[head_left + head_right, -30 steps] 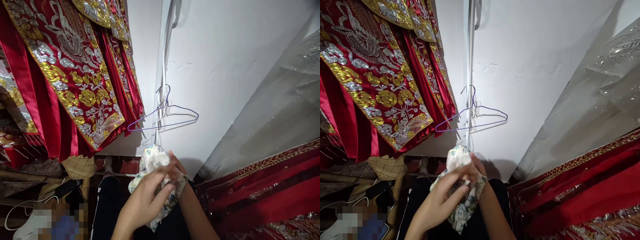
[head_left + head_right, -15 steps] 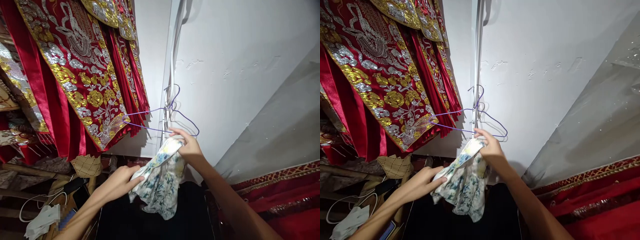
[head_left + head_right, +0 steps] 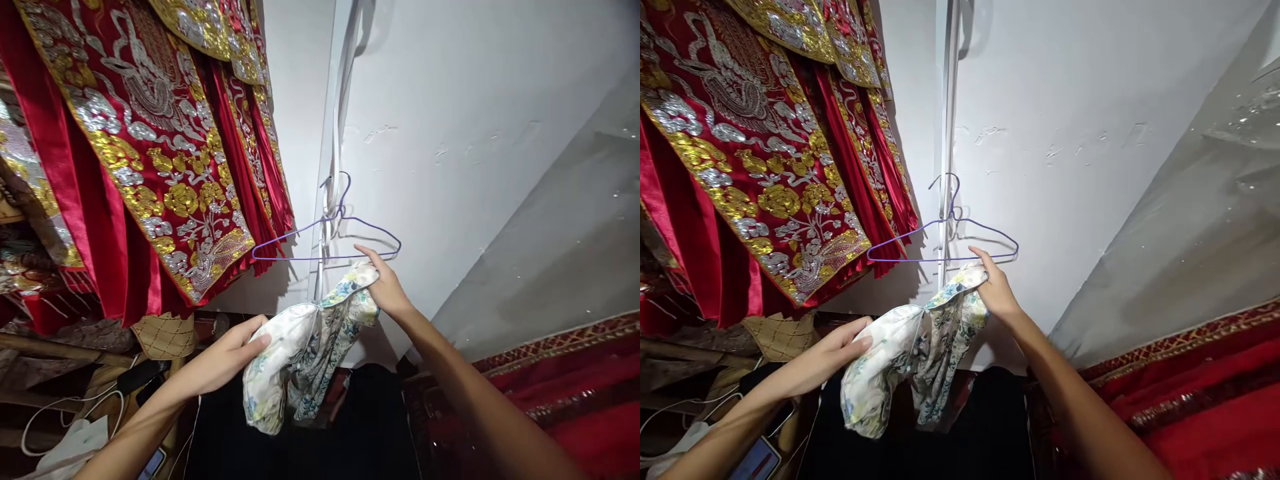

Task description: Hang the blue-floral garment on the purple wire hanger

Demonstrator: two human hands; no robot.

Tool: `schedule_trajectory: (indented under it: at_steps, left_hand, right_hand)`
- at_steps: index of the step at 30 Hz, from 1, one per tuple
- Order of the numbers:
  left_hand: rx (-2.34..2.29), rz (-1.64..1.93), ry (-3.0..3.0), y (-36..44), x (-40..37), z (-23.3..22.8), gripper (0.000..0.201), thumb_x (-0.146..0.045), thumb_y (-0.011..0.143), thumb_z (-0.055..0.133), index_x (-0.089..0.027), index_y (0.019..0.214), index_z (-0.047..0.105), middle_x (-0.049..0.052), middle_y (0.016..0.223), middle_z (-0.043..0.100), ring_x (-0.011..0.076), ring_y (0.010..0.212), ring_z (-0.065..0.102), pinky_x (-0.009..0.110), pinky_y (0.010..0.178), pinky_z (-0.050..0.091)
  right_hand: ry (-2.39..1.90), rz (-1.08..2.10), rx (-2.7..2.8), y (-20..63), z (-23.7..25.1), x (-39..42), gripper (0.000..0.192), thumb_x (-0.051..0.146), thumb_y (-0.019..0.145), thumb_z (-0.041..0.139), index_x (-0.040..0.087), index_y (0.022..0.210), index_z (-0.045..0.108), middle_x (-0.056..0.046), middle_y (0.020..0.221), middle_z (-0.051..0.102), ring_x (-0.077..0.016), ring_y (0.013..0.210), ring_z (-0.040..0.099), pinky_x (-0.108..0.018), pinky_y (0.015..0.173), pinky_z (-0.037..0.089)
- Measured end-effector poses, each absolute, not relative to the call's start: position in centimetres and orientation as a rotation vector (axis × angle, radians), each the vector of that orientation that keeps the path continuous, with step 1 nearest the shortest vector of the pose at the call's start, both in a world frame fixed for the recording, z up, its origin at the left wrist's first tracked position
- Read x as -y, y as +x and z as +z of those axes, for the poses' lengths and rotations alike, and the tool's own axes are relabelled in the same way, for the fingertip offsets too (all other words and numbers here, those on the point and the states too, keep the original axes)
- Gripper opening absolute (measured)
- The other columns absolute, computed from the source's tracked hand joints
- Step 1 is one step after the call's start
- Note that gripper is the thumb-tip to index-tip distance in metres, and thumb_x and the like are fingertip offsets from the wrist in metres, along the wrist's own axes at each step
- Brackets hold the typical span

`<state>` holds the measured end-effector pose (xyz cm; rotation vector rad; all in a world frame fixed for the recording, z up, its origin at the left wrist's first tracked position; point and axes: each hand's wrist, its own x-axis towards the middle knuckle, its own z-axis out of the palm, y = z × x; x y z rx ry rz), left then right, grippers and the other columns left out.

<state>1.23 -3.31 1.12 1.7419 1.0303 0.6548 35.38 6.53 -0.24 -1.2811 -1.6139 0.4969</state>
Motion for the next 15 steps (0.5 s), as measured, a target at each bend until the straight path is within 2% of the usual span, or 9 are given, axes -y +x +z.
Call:
schedule_trajectory:
  at_steps: [2,4,6,8,11,13,15]
  left_hand:
    - [-1.100,0.570,1.921,1.9,3.2,1.6,0.032,-0.049,0.094,0.053,-0.021,0.098,0.065,0.004,0.092,0.066,0.0206,0.084,0.058,0.027,0.077,0.045]
    - [-1.151,0.474,2.090,2.3,3.1,1.9,0.026,-0.046,0.091,0.055,-0.022,0.089,0.067,0.003,0.080,0.067,0.0197,0.070,0.058,0.026,0.067,0.043]
    - [-1.258,0.351,2.213,2.1,2.7,1.6,0.029,-0.043,0.090,0.056,-0.022,0.072,0.065,0.002,0.064,0.062,0.0179,0.054,0.052,0.027,0.057,0.037]
    - [-1.446,0.232,2.305,1.5,1.8,1.1,0.035,-0.042,0.088,0.056,-0.022,0.060,0.059,0.003,0.056,0.058,0.0181,0.048,0.050,0.029,0.056,0.035]
    - [-1.666,0.196,2.415,0.3,-0.2,1.2,0.029,-0.040,0.089,0.055,-0.022,0.068,0.064,0.008,0.070,0.066,0.0245,0.065,0.063,0.032,0.066,0.042]
    - [-1.671,0.317,2.500,0.0,-1.4,2.1,0.021,-0.036,0.090,0.054,-0.021,0.078,0.065,0.011,0.087,0.070,0.0270,0.082,0.066,0.034,0.075,0.046]
    - [-1.618,0.514,2.585,0.5,-2.3,3.7,0.019,-0.032,0.090,0.053,-0.021,0.078,0.061,0.013,0.097,0.068,0.0270,0.090,0.065,0.036,0.082,0.049]
  right_hand:
    - [-1.223,0.536,1.641,35.1,-0.3,-7.1,0.070,0.018,0.079,0.054,0.023,0.149,0.050,-0.009,0.135,0.066,-0.0272,0.120,0.062,-0.042,0.104,0.046]
    - [-1.182,0.585,1.666,34.5,-1.1,-7.9,0.061,0.019,0.079,0.053,0.021,0.140,0.061,-0.009,0.132,0.068,-0.0263,0.119,0.063,-0.040,0.104,0.046]
    - [-1.185,0.590,1.670,34.1,-2.2,-8.3,0.048,0.020,0.079,0.052,0.017,0.121,0.074,-0.009,0.113,0.076,-0.0263,0.105,0.068,-0.038,0.095,0.051]
    - [-1.210,0.550,1.643,34.4,-3.1,-8.0,0.040,0.019,0.076,0.051,0.015,0.105,0.079,-0.008,0.093,0.078,-0.0264,0.092,0.069,-0.035,0.084,0.053]
    - [-1.255,0.461,1.629,36.0,-3.2,-6.3,0.038,0.017,0.072,0.053,0.015,0.099,0.080,-0.004,0.080,0.076,-0.0258,0.087,0.068,-0.030,0.074,0.051]
    - [-1.295,0.391,1.656,37.5,-2.6,-5.0,0.039,0.016,0.072,0.053,0.017,0.100,0.080,-0.002,0.078,0.074,-0.0246,0.084,0.067,-0.028,0.070,0.048]
    - [-1.348,0.335,1.648,38.6,-1.7,-3.9,0.039,0.017,0.071,0.052,0.017,0.099,0.080,-0.001,0.076,0.073,-0.0237,0.081,0.066,-0.027,0.066,0.046]
